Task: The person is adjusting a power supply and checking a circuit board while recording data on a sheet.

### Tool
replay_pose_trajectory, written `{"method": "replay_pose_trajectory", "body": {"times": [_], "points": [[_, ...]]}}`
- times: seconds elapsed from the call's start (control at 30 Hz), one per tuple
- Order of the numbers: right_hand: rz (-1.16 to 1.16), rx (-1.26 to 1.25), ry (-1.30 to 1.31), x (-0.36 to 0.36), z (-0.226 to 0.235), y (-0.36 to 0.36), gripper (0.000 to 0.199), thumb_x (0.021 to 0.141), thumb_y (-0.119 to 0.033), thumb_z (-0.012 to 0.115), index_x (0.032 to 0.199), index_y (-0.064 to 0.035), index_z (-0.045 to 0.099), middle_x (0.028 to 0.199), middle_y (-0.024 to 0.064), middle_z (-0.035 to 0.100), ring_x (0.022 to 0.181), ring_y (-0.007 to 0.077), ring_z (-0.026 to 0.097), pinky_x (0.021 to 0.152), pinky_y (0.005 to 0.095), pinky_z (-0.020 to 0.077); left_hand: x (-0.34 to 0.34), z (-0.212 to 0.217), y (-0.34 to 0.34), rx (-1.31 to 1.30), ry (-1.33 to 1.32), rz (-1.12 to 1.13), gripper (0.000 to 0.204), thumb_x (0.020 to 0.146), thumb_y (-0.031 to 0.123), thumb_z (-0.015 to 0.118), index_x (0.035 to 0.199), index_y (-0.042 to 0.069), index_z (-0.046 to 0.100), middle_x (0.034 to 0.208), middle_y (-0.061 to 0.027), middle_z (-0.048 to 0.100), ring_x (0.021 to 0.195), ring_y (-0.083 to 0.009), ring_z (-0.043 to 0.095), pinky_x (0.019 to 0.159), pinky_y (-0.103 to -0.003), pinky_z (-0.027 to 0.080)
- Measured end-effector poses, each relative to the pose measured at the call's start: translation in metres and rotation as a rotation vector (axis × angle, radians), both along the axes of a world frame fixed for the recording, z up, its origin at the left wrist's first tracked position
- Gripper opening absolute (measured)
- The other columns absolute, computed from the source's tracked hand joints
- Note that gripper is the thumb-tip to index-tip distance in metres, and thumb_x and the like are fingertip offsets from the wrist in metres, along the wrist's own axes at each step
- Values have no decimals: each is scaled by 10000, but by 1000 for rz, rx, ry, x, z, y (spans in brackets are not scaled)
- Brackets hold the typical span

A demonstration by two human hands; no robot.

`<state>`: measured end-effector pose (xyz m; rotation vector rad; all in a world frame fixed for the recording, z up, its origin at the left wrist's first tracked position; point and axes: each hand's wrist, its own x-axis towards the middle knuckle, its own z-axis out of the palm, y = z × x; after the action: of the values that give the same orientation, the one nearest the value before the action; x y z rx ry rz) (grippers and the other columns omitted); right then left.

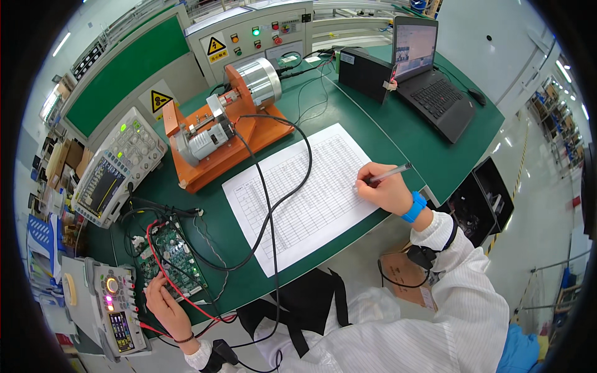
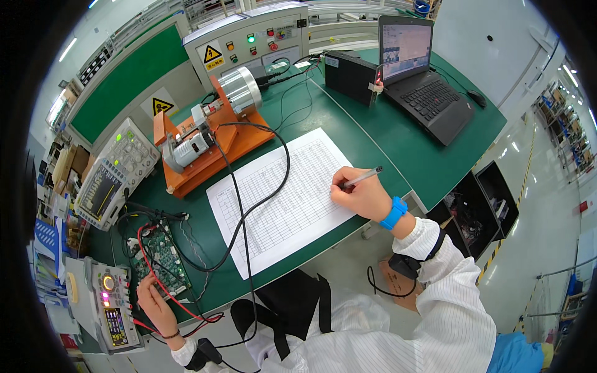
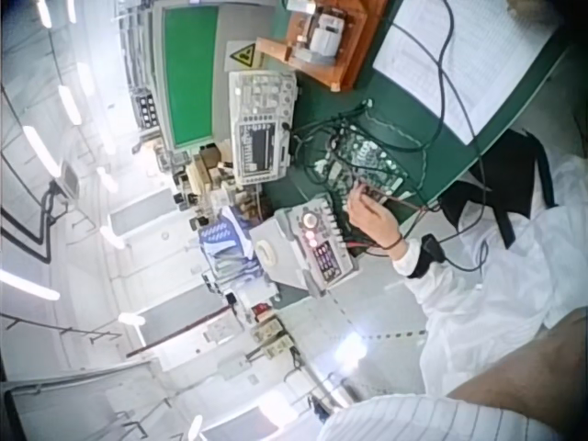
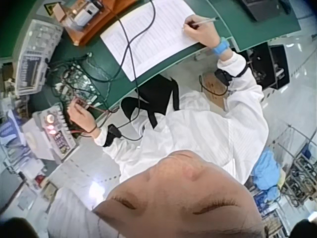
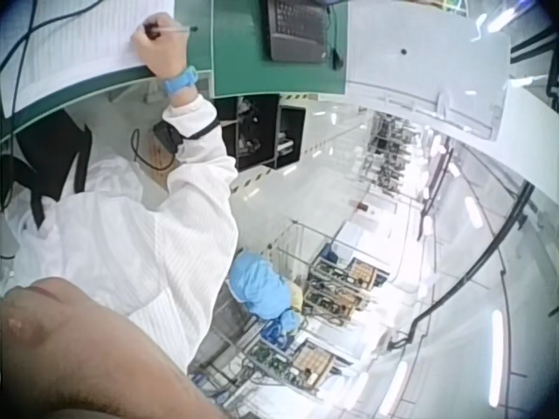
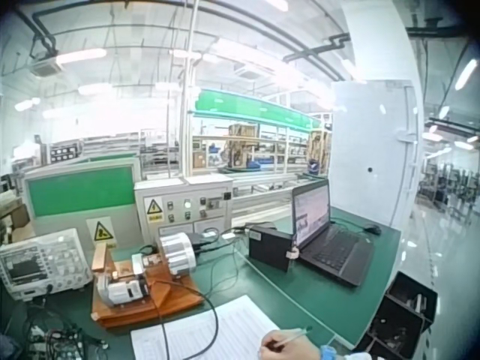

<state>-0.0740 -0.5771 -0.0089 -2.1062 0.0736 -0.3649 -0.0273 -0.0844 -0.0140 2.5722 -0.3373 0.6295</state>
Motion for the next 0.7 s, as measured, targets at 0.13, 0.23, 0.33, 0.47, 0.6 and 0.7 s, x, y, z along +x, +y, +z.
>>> {"method": "replay_pose_trajectory", "body": {"times": [0.13, 0.23, 0.33, 0.47, 0.6, 0.7], "points": [[-5, 11, -1, -1, -2, 0, 76, 778, -38, 659, 814, 12, 614, 703, 10, 599, 621, 50, 516, 547, 209, 429, 1, -2, 2, -3, 7, -2, 194, 965, 70, 397, 1037, 6, 565, 1129, -120, 618, 1088, -294, 530, 952, -391, 355], [-7, 11, -10, -1, -2, 0, 77, 775, -34, 660, 814, 14, 613, 701, 11, 597, 613, 51, 512, 539, 210, 426, 1, -3, 3, -17, 20, -13, 196, 968, 76, 395, 1038, 5, 564, 1128, -119, 617, 1089, -294, 529, 952, -392, 354], [-15, 26, -18, -2, -1, 0, 76, 774, -31, 660, 812, 13, 611, 700, 12, 598, 606, 52, 510, 533, 212, 425, -1, -3, 2, 5, 6, -2, 197, 970, 82, 395, 1038, 4, 563, 1126, -119, 617, 1089, -295, 529, 953, -394, 354], [-25, 3, -21, -3, 1, 1, 81, 771, -42, 652, 813, 9, 604, 699, 21, 591, 608, 62, 505, 543, 212, 418, -1, -2, 0, 8, 13, 5, 198, 972, 85, 394, 1039, 4, 562, 1131, -119, 616, 1092, -295, 527, 957, -393, 354], [-23, 5, -11, -4, 1, -2, 85, 767, -40, 652, 815, 10, 604, 701, 21, 592, 610, 63, 509, 543, 213, 419, 4, -5, 1, -3, 9, -15, 190, 965, 72, 404, 1033, 3, 568, 1124, -124, 620, 1083, -297, 533, 955, -389, 358], [-22, 8, -6, -1, 0, -1, 90, 760, -36, 655, 815, 11, 602, 703, 24, 590, 611, 64, 512, 542, 217, 422, 4, -3, 0, -11, -34, -5, 180, 954, 60, 419, 1014, 3, 579, 1098, -124, 630, 1071, -299, 540, 943, -392, 370]]}}
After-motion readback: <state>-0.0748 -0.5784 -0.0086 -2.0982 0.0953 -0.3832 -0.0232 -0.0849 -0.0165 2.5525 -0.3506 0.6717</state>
